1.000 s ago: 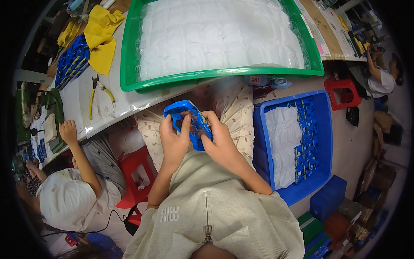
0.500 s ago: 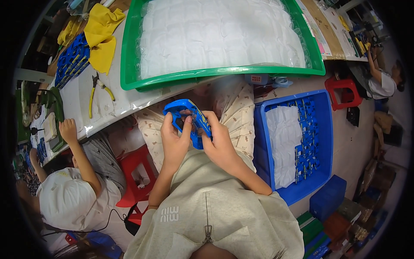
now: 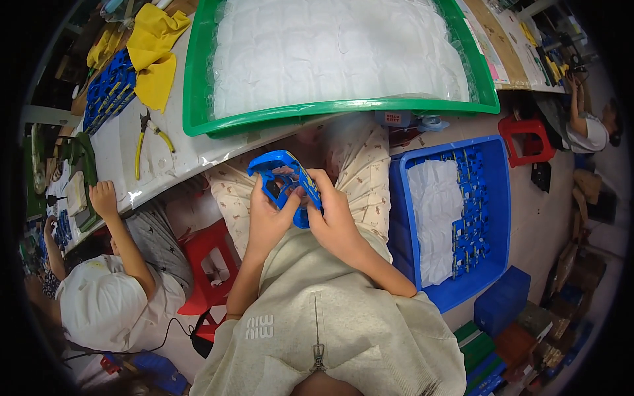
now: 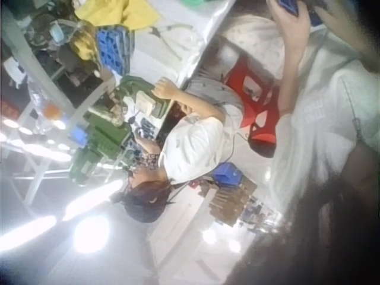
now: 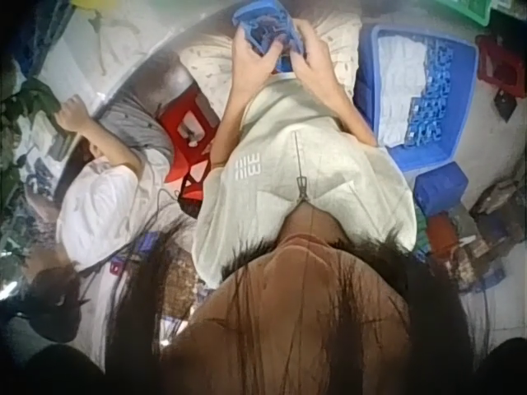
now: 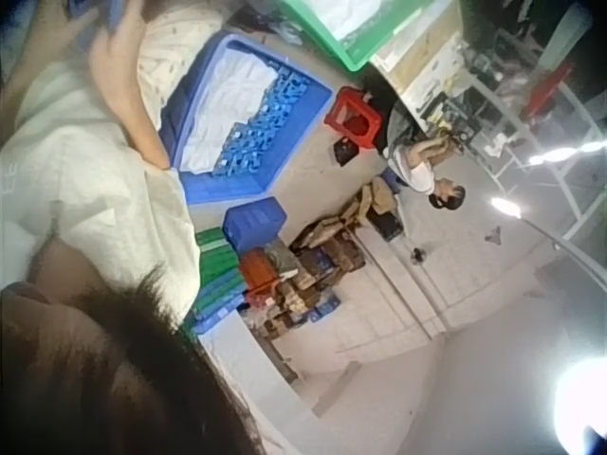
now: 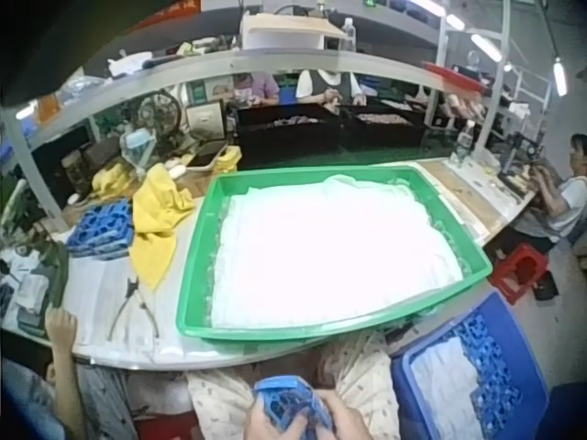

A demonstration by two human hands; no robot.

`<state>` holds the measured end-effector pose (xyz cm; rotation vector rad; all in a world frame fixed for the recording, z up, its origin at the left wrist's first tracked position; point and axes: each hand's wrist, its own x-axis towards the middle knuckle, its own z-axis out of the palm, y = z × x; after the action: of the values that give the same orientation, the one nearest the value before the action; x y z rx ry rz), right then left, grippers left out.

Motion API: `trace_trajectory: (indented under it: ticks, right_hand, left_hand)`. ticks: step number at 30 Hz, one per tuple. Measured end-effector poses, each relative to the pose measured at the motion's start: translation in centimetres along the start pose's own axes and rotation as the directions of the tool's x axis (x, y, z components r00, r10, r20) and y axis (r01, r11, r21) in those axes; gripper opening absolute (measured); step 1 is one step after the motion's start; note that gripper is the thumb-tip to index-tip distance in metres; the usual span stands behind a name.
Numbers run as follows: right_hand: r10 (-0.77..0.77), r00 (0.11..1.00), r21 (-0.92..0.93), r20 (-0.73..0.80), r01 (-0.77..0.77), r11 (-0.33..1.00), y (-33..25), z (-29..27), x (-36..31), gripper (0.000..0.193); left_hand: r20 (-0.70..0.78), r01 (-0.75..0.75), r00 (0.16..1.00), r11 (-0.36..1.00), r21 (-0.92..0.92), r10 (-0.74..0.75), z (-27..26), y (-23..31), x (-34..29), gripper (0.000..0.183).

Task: The person assembles small toy cars by inserting white plastic internal components into blue plastic shells by hand.

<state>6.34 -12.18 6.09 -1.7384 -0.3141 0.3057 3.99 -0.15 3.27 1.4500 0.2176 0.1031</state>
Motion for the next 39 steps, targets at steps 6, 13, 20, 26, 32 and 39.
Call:
trace_trajectory:
  ticks: [6, 13, 20, 26, 32, 39]
  right_hand:
    - [-0.001, 1.000, 0.013, -0.018, 0.001, 1.000, 0.0, 0.1, -0.2, 0.033]
    - [0.041, 0.999, 0.009, -0.004, -0.041, 0.999, 0.0, 0.4, -0.5, 0.032]
    - [0.044, 0.999, 0.006, -0.029, -0.044, 0.999, -0.5, 0.5, -0.4, 0.031]
    - [0.027, 1.000, 0.045, -0.013, -0.026, 0.999, -0.4, 0.6, -0.3, 0.028]
    - [0.013, 0.999, 0.014, -0.039, -0.013, 1.000, -0.2, 0.5, -0.5, 0.033]
    - [-0.050, 0.996, 0.019, -0.069, 0.052, 0.998, 1.2, 1.1, -1.0, 0.031]
  left_hand:
    - [0.067, -0.063, 0.996, 0.983, 0.170, 0.052, -0.6, 0.2, 0.1, 0.032]
    - [0.100, -0.135, 0.989, 0.945, 0.299, 0.110, -0.8, -0.2, -0.1, 0.032]
    - [0.073, -0.163, 0.986, 0.931, 0.326, 0.147, -0.5, 0.2, -0.2, 0.031]
    - [-0.075, -0.149, 0.982, 0.952, 0.266, 0.175, -0.3, 0.4, -0.3, 0.016]
    - [-0.188, -0.068, 0.979, 0.994, 0.090, 0.084, 0.3, 0.3, -0.3, 0.008]
    - [-0.228, -0.046, 0.972, 0.996, 0.079, 0.063, 0.1, -0.4, -1.2, 0.011]
